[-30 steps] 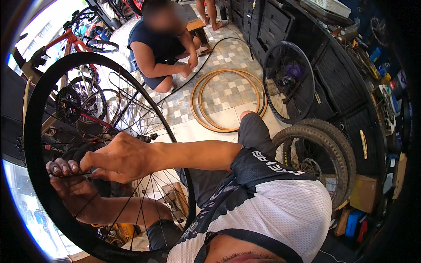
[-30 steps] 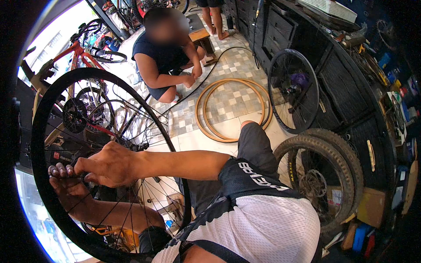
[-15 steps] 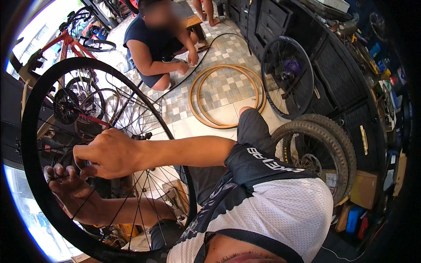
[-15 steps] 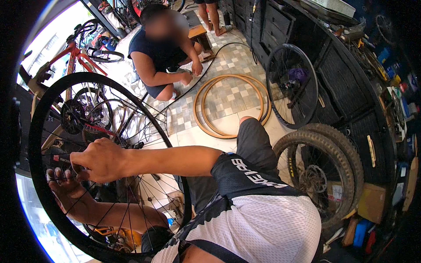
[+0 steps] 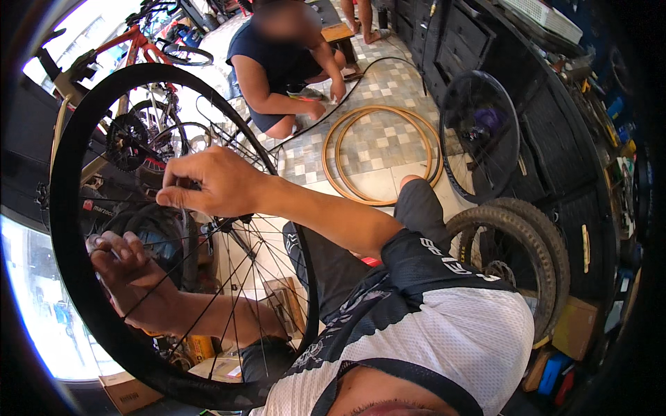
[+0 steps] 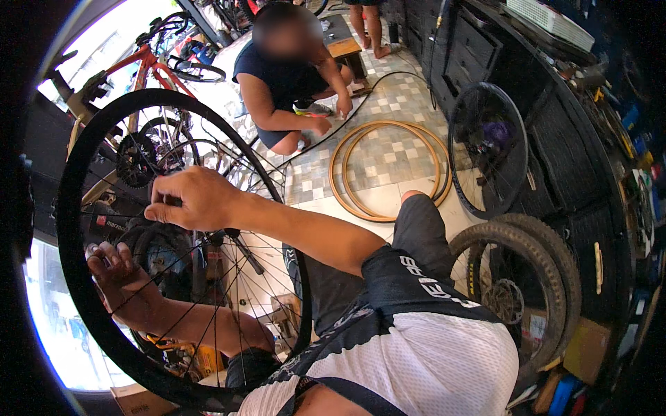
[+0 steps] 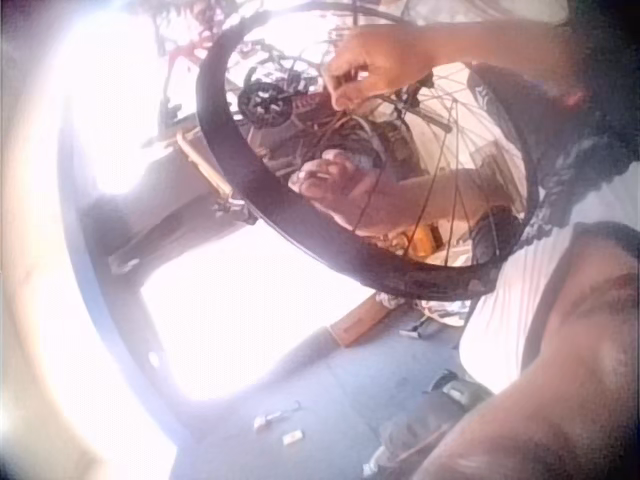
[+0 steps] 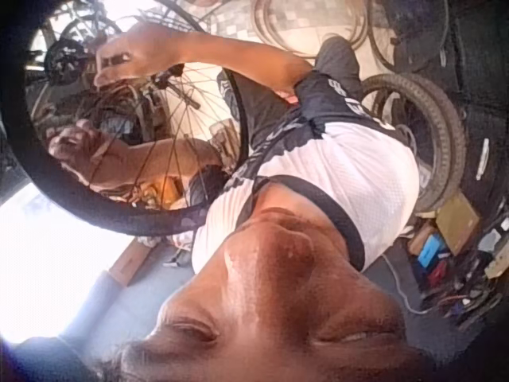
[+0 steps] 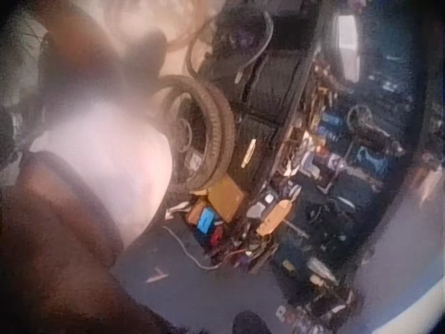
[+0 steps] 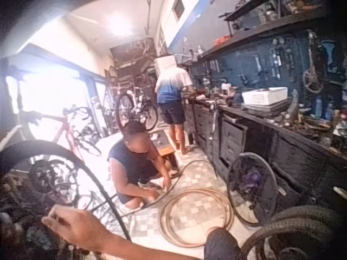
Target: The person laces a bicycle wheel by threading spokes through the rim and hub, adjusting tension by hand. The wheel is held upright and rotated as needed while the person works through the spoke pattern.
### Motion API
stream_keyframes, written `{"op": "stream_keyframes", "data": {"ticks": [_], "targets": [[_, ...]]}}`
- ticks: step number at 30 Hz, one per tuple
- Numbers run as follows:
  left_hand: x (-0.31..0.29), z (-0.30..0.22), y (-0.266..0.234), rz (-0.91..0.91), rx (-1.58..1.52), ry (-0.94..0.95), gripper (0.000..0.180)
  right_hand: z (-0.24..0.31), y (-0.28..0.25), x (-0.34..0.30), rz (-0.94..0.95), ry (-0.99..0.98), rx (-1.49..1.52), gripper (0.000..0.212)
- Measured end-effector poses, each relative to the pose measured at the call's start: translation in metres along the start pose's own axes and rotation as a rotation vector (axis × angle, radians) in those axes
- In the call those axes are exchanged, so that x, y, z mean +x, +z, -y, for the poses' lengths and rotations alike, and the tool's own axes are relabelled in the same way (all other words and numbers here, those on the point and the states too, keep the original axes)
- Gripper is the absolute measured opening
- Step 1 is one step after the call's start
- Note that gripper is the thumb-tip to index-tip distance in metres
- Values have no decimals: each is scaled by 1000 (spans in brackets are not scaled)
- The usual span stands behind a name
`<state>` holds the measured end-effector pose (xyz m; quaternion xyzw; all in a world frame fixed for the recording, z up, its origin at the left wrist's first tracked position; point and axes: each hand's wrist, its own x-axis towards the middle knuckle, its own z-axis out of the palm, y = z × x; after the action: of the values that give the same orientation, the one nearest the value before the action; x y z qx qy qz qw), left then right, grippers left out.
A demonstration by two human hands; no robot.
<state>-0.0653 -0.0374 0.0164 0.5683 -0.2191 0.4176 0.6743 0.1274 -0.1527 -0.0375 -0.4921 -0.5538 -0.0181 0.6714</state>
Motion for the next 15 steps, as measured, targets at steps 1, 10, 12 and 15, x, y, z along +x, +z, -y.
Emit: {"op": "stream_keyframes", "data": {"ticks": [1,10,12,15], "targets": [[3,5,3,15,18,-7,32,-2,-3,-1,72,12,6,43],[-4,14,28,-271,81,16,31,3,-5,5,124,-54,-70,25],[-3,14,16,-317,108,43,30,7,-8,8,134,-47,-79,24],[-6,10,-12,-404,176,115,28,3,-7,8,131,-84,-37,21]]}}
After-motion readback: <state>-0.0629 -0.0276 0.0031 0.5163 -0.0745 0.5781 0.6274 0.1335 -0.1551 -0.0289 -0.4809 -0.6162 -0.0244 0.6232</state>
